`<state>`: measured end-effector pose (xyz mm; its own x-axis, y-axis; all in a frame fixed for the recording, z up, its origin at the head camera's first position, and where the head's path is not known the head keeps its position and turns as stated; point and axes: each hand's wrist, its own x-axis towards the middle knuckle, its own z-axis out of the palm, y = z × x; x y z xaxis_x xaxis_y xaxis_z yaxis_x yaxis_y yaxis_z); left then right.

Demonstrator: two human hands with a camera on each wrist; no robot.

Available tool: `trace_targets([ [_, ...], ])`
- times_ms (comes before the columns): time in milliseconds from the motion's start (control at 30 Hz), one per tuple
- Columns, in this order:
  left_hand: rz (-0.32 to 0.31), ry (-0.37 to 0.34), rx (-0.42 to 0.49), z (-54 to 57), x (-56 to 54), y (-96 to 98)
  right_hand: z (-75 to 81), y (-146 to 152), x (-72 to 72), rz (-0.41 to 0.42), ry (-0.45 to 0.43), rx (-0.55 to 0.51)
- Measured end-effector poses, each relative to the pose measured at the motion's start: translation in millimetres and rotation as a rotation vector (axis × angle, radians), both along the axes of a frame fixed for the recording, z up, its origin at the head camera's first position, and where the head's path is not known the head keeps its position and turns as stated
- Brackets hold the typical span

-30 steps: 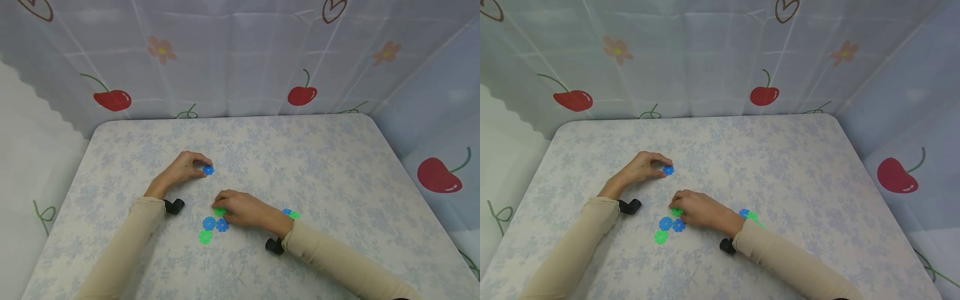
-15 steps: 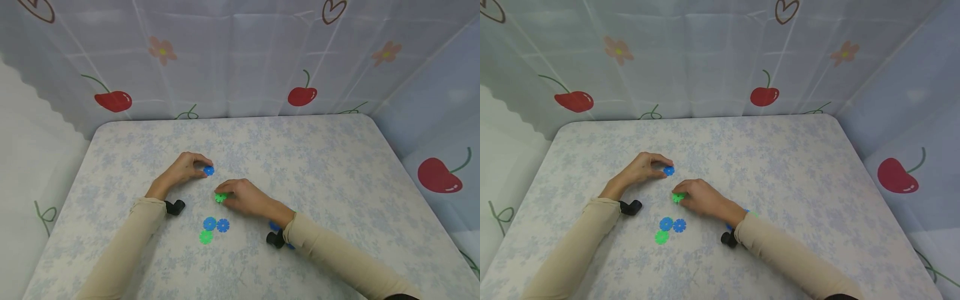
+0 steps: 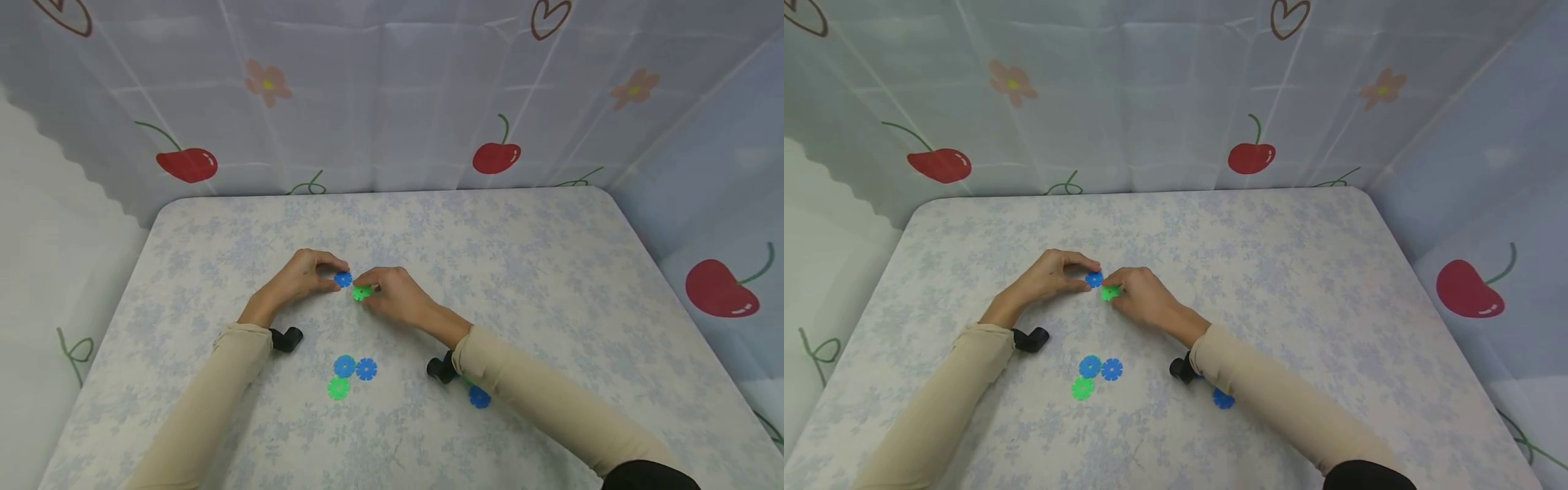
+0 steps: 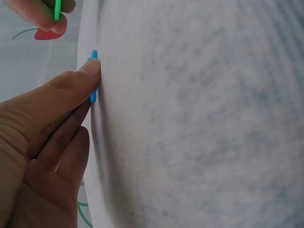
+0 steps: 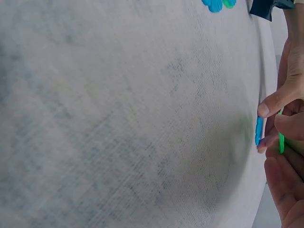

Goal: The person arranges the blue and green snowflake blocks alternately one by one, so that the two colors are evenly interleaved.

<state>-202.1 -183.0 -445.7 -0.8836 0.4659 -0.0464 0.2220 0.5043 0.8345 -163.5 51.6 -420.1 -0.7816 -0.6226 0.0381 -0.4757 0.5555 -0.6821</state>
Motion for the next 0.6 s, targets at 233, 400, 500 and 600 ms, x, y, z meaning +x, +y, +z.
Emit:
trace_targets([
  [233,0.0,0.01,-0.001,-0.3,0.4,-1.5,-5.7,-6.9,-16.8,-0.065,0.002,0.044],
  [400,-0.003,0.023,-0.013,0.0,-0.8,-1.4,-7.5,-8.7,-23.1,-0.085,-0.027,0.069],
  [500,-0.002,0.021,-0.015,-0.3,-1.5,-1.2,-8.9,-9.9,-24.4,-0.074,-0.024,0.09],
  [600,-0.002,0.023,-0.018,-1.3,-1.4,-1.7,-10.6,-11.4,-25.2,-0.071,-0.011,0.113],
])
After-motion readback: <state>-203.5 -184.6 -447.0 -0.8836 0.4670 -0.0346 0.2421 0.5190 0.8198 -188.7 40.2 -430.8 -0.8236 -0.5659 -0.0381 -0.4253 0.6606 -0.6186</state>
